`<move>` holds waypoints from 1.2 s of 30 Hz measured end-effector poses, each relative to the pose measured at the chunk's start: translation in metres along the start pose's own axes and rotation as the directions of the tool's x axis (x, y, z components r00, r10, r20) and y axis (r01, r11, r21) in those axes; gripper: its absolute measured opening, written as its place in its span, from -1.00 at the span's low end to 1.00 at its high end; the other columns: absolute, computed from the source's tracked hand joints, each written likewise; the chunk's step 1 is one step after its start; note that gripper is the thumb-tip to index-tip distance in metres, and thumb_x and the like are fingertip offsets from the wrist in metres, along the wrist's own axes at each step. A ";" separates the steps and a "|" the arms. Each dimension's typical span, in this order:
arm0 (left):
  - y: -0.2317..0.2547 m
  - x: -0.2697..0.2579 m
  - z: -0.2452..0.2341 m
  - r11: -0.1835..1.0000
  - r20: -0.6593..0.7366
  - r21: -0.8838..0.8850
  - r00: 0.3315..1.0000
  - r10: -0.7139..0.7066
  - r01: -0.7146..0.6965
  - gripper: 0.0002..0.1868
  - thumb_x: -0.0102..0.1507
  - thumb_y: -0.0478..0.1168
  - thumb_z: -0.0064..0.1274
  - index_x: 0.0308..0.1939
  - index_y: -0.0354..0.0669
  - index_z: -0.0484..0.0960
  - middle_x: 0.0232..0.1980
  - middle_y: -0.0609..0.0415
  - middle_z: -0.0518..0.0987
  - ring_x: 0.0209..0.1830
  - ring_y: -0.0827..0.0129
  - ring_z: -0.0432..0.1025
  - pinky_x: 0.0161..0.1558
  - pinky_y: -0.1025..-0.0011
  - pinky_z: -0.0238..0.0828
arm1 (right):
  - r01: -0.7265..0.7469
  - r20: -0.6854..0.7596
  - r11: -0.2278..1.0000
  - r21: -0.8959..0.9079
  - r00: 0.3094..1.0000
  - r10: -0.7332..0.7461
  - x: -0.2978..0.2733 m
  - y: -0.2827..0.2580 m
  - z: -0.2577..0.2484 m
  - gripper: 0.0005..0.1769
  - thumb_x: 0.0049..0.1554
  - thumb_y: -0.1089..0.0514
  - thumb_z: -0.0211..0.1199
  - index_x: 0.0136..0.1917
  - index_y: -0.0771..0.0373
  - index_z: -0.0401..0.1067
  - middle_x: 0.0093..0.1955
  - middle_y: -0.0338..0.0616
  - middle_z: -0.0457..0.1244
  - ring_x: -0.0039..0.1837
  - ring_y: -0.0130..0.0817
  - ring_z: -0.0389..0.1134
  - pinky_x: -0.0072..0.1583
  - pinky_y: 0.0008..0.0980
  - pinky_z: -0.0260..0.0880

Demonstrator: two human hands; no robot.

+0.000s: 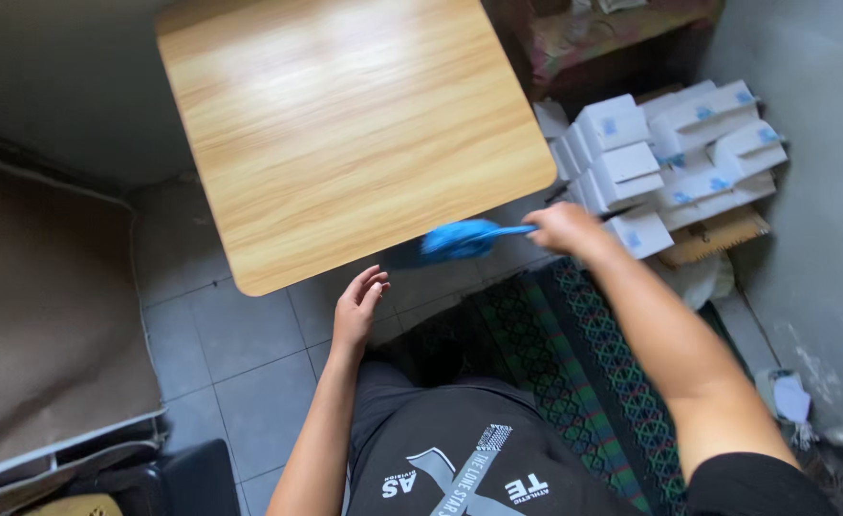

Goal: The person wipes a wooden table with a blue duster, then moves a laundry basket onto the table and begins folding underwear one by one.

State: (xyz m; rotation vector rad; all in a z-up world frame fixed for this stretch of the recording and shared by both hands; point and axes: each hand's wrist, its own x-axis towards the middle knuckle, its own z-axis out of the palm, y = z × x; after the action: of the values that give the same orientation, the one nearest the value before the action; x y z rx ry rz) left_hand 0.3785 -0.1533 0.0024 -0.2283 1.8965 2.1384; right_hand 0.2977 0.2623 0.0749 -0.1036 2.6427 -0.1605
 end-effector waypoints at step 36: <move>0.023 -0.067 -0.282 0.992 -0.097 -0.083 0.991 0.088 -0.096 -0.58 0.36 -0.25 -0.01 0.31 -0.26 0.52 0.15 0.03 0.65 0.08 0.41 0.52 0.11 0.47 0.41 | -0.199 -0.400 0.958 -0.207 0.911 0.103 0.004 -0.209 -0.020 -0.71 0.05 0.00 0.36 0.08 -0.09 0.63 -0.01 -0.01 0.44 0.11 0.00 0.46 0.12 -0.02 0.47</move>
State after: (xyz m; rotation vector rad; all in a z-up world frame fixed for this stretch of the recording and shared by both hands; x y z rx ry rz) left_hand 0.4172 -0.4418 0.0072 -0.2675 1.8999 2.3121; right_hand 0.2940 0.0566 0.1179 0.0621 3.0410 0.2237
